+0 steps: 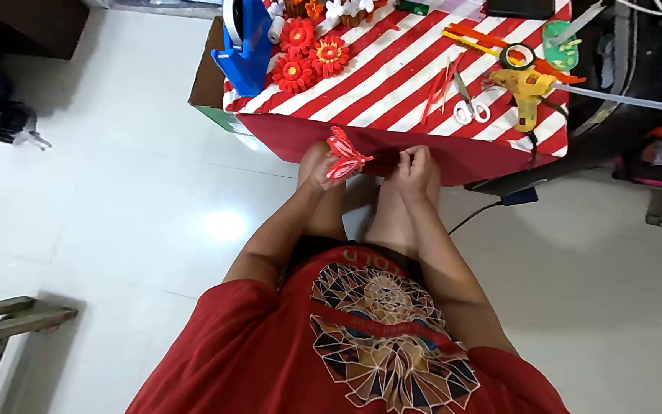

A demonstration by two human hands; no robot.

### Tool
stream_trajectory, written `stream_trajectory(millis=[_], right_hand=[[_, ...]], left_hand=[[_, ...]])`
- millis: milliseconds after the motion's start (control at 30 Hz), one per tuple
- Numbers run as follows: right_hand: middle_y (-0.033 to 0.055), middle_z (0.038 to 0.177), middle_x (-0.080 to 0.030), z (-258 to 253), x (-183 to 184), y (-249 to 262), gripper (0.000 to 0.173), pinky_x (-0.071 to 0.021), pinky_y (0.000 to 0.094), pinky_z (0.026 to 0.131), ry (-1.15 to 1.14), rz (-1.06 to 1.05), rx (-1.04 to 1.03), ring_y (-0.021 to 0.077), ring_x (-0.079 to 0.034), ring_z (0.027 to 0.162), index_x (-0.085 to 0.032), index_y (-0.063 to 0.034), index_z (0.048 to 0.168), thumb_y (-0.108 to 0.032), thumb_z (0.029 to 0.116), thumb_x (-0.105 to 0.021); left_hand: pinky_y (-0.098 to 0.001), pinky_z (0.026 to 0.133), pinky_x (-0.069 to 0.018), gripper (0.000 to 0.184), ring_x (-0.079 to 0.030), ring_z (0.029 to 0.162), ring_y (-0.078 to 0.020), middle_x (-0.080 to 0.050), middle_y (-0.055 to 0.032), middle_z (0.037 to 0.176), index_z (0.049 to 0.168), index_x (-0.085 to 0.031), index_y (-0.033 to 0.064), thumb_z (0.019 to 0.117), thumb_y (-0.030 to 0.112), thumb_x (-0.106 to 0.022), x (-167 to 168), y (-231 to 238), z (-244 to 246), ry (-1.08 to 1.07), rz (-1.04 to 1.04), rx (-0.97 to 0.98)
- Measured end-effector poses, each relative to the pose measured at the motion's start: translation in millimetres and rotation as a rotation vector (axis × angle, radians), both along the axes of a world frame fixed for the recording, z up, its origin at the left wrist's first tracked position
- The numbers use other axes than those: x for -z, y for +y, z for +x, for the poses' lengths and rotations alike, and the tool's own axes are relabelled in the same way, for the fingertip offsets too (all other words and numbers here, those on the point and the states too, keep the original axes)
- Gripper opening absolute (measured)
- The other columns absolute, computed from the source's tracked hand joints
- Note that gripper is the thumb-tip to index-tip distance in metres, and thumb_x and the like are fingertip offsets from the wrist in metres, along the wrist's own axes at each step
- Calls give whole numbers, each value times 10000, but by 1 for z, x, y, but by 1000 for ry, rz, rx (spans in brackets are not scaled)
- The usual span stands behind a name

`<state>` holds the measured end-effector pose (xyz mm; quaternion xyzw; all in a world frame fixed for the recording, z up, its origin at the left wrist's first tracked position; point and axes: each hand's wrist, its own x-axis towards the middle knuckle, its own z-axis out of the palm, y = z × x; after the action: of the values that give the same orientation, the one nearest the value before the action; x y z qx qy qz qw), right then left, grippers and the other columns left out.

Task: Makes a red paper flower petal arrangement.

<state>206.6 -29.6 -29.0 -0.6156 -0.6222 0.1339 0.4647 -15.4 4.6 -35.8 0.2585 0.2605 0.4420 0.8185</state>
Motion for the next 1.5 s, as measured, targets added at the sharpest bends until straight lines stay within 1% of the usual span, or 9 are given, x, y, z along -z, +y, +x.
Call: stream_trajectory(millis=[133,300,467,667,1033,1100,1200,1367,1500], right_hand=[[245,1023,-670,-4,6,0,196,-552,469,902,-58,12,-80,369,-671,977,-695,95,1069,-18,1011,-546],[194,676,-566,0,15,-3,401,-516,480,646,-176,99,-75,345,-616,669,-542,52,663,-158,979,-673],[257,1149,-658,-1,3,-3,299,-548,418,934,107,-38,-287,307,-662,1032,-641,83,1276,-19,1015,-539],[43,984,-706,-8,9,4,127,-572,238,850,600,-117,-386,27,-662,896,-681,66,1031,15,960,-589],[-89,636,-552,-6,8,3,308,-551,288,737,803,-170,-176,40,-581,642,-560,-125,805,-161,1069,-406],[-31,815,-601,-8,10,3,136,-552,262,777,715,-151,-192,38,-607,776,-589,-51,928,-113,1028,-521],[119,1328,-592,1,18,7,414,-521,339,1012,754,-214,-400,133,-597,1182,-499,52,1405,-51,1004,-518],[-9,983,-685,0,9,5,210,-586,284,814,940,-262,-375,64,-661,870,-652,-16,1138,49,956,-568],[-1,1014,-715,0,3,0,244,-606,291,817,1046,-281,-334,77,-689,878,-664,-15,1170,70,960,-575]], left_hand=[[-321,735,-599,133,-715,828,-130,-746,-15,908,1000,-662,169,936,173,-545,3,-1,-2,-26,-11,14],[-319,745,-594,151,-714,833,-121,-749,-5,909,1003,-665,175,954,149,-525,2,-3,0,-17,3,-1],[-344,785,-593,257,-699,868,-152,-718,-35,951,1115,-592,130,1050,152,-344,-4,6,8,104,-80,53],[-268,667,-577,341,-674,729,-91,-701,16,830,1035,-592,166,1106,213,-261,-16,14,27,189,-140,192],[-303,703,-580,169,-672,759,-120,-689,-22,870,1113,-577,89,1050,89,-420,-13,6,38,260,-76,-109],[-288,689,-573,123,-655,734,-112,-671,-31,851,1109,-585,52,1041,63,-483,-22,1,48,319,-97,-216],[-272,661,-567,117,-640,696,-105,-658,-42,827,1122,-594,22,1017,46,-549,-34,-4,59,382,-122,-243],[-255,616,-550,106,-622,660,-98,-651,-37,819,1114,-591,26,1016,45,-553,-39,-4,69,398,-145,-181],[-262,626,-556,94,-635,667,-105,-661,-46,812,1088,-614,9,1004,37,-582,-42,-7,72,426,-102,-174]])
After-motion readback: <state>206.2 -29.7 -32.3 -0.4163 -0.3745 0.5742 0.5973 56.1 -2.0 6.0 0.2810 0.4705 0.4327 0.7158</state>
